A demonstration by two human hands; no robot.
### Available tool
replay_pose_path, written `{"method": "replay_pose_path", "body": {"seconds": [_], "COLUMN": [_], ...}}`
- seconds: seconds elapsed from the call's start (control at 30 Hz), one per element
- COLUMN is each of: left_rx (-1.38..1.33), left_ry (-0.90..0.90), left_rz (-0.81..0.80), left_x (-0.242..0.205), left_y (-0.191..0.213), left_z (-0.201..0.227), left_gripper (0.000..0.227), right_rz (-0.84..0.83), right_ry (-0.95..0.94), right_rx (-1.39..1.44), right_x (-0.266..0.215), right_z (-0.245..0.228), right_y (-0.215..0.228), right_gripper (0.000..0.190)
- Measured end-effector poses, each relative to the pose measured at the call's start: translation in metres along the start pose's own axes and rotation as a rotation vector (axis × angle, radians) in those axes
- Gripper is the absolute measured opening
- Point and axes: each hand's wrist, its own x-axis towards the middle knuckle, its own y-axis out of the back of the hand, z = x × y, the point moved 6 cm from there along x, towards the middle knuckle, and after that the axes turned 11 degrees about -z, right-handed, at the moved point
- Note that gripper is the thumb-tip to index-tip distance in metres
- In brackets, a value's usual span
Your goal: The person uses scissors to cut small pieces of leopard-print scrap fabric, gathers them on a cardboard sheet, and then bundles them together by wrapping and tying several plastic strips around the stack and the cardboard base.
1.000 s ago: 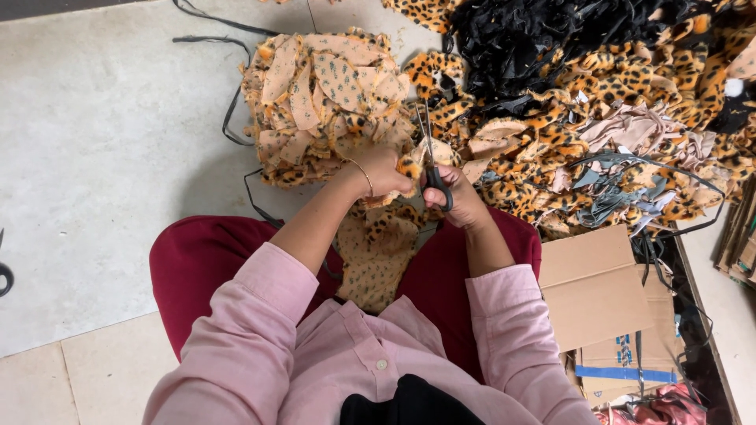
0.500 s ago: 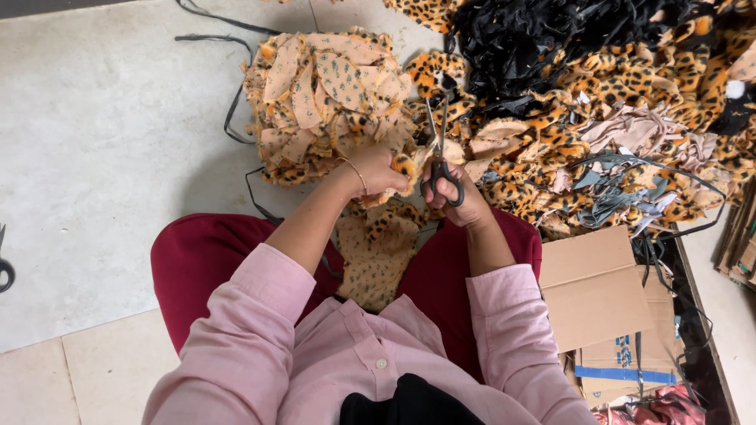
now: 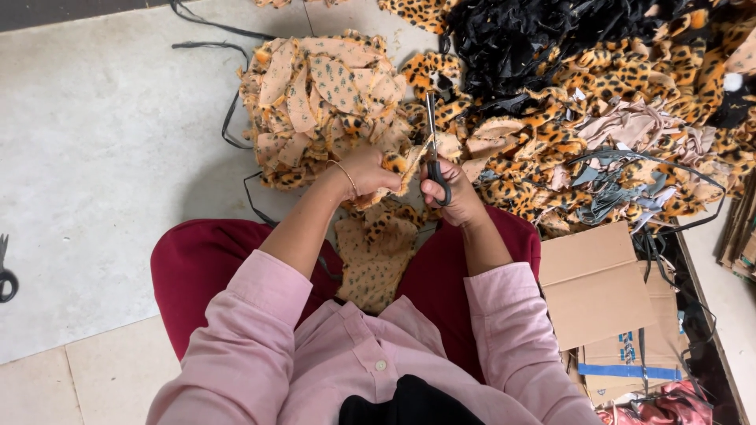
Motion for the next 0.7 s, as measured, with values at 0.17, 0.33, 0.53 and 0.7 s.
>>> {"method": "replay_pose_path", "body": {"seconds": [0.17, 0.33, 0.53, 0.7], "left_rx": [0.003, 0.072, -0.662, -0.48], "left_ry": [-0.007, -0.017, -0.134, -0.31], "left_rz": [-0.016, -0.093, 0.07, 0.046], "left_x": [-0.005, 0.0, -0.012, 0.001], "left_y": [-0.003, -0.016, 0.007, 0.005], "left_z": [0.011, 0.006, 0.008, 0.007], "left_gripper": [0.05, 0.046, 0.032, 0.035], "right_rz": [0.013, 0.152, 0.126, 0.09], "right_ry": [0.013, 0.047, 0.076, 0.109], "right_rx": [0.123, 0.078, 0.204, 0.337], "right_x": [-0.004, -0.005, -0.005, 0.003], "right_z": [0.013, -0.006, -0.014, -0.001], "right_y": [0.009, 0.019, 0.016, -0.001], "right_gripper": [0.044, 0.028, 0.037, 0.047]}}
